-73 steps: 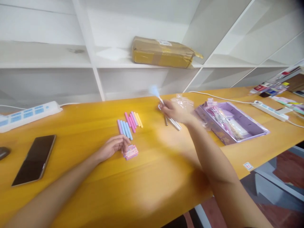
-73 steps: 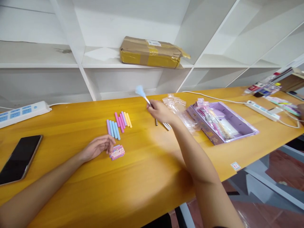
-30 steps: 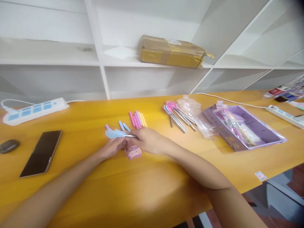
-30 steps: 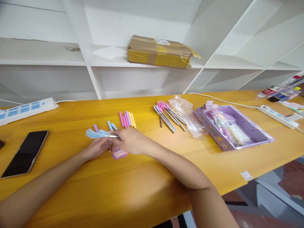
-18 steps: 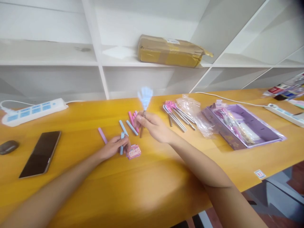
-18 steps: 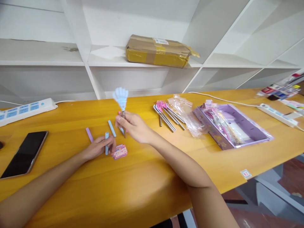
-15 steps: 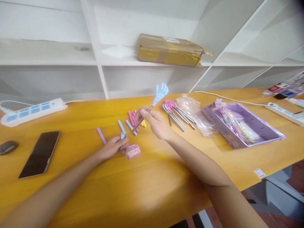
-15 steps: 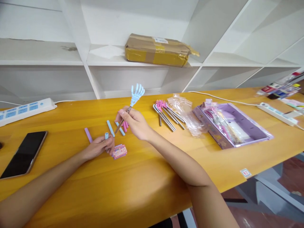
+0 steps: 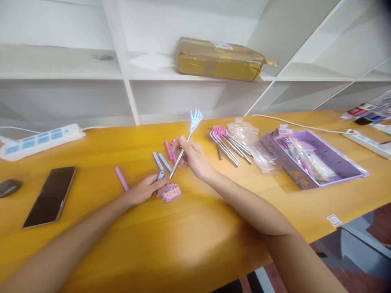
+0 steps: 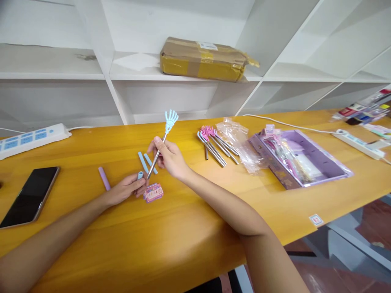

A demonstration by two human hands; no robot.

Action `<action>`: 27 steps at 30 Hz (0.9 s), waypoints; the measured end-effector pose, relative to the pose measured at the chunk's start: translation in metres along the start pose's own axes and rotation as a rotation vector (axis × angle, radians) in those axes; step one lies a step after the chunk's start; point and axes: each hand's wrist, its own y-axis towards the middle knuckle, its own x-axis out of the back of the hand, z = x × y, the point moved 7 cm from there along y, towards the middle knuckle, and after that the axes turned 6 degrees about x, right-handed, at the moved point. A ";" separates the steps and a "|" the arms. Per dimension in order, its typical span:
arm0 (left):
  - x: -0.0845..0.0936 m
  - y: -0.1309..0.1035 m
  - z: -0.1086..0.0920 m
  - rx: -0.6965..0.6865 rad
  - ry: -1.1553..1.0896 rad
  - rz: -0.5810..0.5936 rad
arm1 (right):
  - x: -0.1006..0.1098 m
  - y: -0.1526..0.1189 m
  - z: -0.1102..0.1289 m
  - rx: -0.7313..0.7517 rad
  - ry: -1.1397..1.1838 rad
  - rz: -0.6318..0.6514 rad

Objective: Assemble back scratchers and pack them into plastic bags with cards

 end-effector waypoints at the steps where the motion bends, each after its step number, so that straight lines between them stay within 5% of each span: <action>1: 0.000 0.000 0.000 -0.001 0.002 0.003 | 0.001 0.001 -0.001 0.002 0.015 -0.020; 14: 0.001 0.000 0.003 0.018 0.008 0.003 | 0.011 0.008 -0.007 0.022 0.026 -0.076; 27: 0.004 0.001 0.004 0.031 -0.010 -0.057 | -0.002 -0.001 0.014 0.218 -0.195 0.079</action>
